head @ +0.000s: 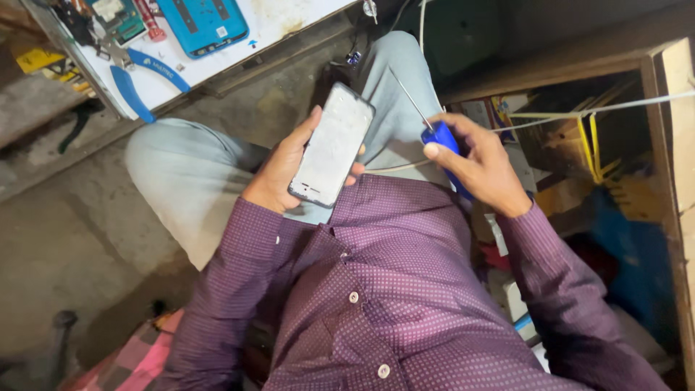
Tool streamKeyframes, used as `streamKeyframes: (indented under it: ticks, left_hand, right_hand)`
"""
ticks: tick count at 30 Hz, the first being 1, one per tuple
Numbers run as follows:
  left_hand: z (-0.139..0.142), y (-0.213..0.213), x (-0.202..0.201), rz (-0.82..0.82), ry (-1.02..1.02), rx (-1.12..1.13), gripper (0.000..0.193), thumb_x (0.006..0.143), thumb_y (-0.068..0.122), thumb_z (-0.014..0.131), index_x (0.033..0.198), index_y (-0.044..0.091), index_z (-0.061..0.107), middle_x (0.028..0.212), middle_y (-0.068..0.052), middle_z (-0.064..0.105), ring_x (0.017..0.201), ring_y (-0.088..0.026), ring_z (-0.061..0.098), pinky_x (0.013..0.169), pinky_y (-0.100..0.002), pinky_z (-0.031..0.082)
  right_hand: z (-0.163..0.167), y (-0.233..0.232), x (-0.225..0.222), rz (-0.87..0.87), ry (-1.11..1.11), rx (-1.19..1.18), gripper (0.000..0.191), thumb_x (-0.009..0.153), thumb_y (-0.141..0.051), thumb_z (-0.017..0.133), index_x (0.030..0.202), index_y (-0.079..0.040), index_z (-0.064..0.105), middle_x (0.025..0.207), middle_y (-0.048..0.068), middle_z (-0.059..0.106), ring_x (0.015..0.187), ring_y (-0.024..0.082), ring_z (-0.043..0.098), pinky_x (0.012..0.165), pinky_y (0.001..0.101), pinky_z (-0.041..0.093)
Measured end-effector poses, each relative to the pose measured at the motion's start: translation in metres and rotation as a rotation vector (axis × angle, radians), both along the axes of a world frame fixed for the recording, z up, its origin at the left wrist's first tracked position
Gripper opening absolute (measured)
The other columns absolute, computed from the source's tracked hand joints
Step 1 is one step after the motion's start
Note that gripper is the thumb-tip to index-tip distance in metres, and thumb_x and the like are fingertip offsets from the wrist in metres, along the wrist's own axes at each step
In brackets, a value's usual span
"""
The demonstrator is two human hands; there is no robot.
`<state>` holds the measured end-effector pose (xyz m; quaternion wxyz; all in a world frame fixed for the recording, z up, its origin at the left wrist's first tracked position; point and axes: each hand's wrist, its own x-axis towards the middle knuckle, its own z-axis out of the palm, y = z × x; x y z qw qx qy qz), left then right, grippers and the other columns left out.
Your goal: The person pries open the back of a smartphone, separates the back cover from the frame, and works on the internal components. They then use a screwdriver to unscrew screws from the phone's midframe while holding the phone on their lap.
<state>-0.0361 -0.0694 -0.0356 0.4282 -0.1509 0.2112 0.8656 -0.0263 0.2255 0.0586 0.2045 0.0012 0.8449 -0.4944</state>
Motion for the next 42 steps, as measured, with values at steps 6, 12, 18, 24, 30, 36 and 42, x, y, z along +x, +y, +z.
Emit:
streamKeyframes:
  ticks: [6, 12, 18, 24, 30, 36, 42]
  left_hand:
    - [-0.002, -0.002, -0.003, -0.218, 0.038, -0.047, 0.071, 0.103, 0.058, 0.043, 0.134, -0.003, 0.061, 0.114, -0.022, 0.071, 0.09, -0.034, 0.076, 0.073, -0.044, 0.064]
    - [0.007, -0.005, -0.011, -0.248, 0.036, -0.05, 0.071, 0.103, 0.057, 0.043, 0.134, -0.004, 0.061, 0.114, -0.023, 0.071, 0.088, -0.033, 0.075, 0.072, -0.041, 0.064]
    - [0.011, -0.005, -0.011, -0.244, 0.024, -0.061, 0.071, 0.103, 0.058, 0.043, 0.135, -0.004, 0.06, 0.113, -0.022, 0.071, 0.086, -0.032, 0.075, 0.071, -0.04, 0.064]
    - [0.013, -0.006, -0.011, -0.231, 0.065, -0.073, 0.071, 0.104, 0.057, 0.043, 0.136, -0.004, 0.06, 0.114, -0.024, 0.071, 0.086, -0.032, 0.075, 0.07, -0.04, 0.063]
    - [0.012, -0.005, -0.011, -0.233, 0.059, -0.075, 0.073, 0.103, 0.059, 0.042, 0.137, -0.004, 0.059, 0.114, -0.023, 0.071, 0.086, -0.031, 0.075, 0.071, -0.04, 0.064]
    - [0.008, -0.006, -0.009, -0.216, 0.047, -0.007, 0.072, 0.104, 0.057, 0.042, 0.139, -0.003, 0.058, 0.116, -0.025, 0.07, 0.087, -0.032, 0.075, 0.072, -0.042, 0.064]
    - [0.006, -0.007, -0.009, -0.205, 0.04, 0.028, 0.071, 0.105, 0.056, 0.041, 0.139, -0.003, 0.058, 0.116, -0.025, 0.07, 0.087, -0.033, 0.075, 0.071, -0.042, 0.064]
  right_hand:
    - [0.004, 0.013, 0.025, 0.241, 0.244, 0.456, 0.046, 0.094, -0.032, 0.074, 0.128, -0.002, 0.066, 0.097, 0.015, 0.066, 0.07, 0.029, 0.061, 0.067, 0.0375, 0.049]
    - [0.005, 0.011, 0.031, 0.284, 0.284, 0.539, 0.047, 0.094, -0.035, 0.071, 0.127, -0.001, 0.066, 0.101, 0.017, 0.068, 0.073, 0.036, 0.065, 0.069, 0.0437, 0.051]
    - [0.002, 0.011, 0.032, 0.285, 0.271, 0.537, 0.048, 0.094, -0.036, 0.071, 0.127, 0.0, 0.067, 0.1, 0.018, 0.069, 0.075, 0.036, 0.066, 0.07, 0.0435, 0.052]
    - [-0.007, 0.013, 0.033, 0.265, 0.299, 0.53, 0.05, 0.094, -0.037, 0.071, 0.127, 0.002, 0.066, 0.105, 0.02, 0.069, 0.073, 0.034, 0.067, 0.07, 0.0426, 0.053]
    - [-0.011, 0.012, 0.034, 0.22, 0.249, 0.482, 0.052, 0.094, -0.037, 0.072, 0.125, 0.004, 0.066, 0.101, 0.019, 0.069, 0.067, 0.03, 0.065, 0.065, 0.0401, 0.052]
    - [-0.011, 0.008, 0.034, 0.19, 0.226, 0.438, 0.05, 0.093, -0.034, 0.072, 0.125, 0.004, 0.066, 0.097, 0.019, 0.069, 0.062, 0.028, 0.062, 0.062, 0.039, 0.05]
    - [-0.009, 0.004, 0.032, 0.165, 0.195, 0.401, 0.051, 0.093, -0.034, 0.073, 0.125, 0.004, 0.066, 0.1, 0.018, 0.07, 0.062, 0.025, 0.061, 0.059, 0.0365, 0.049]
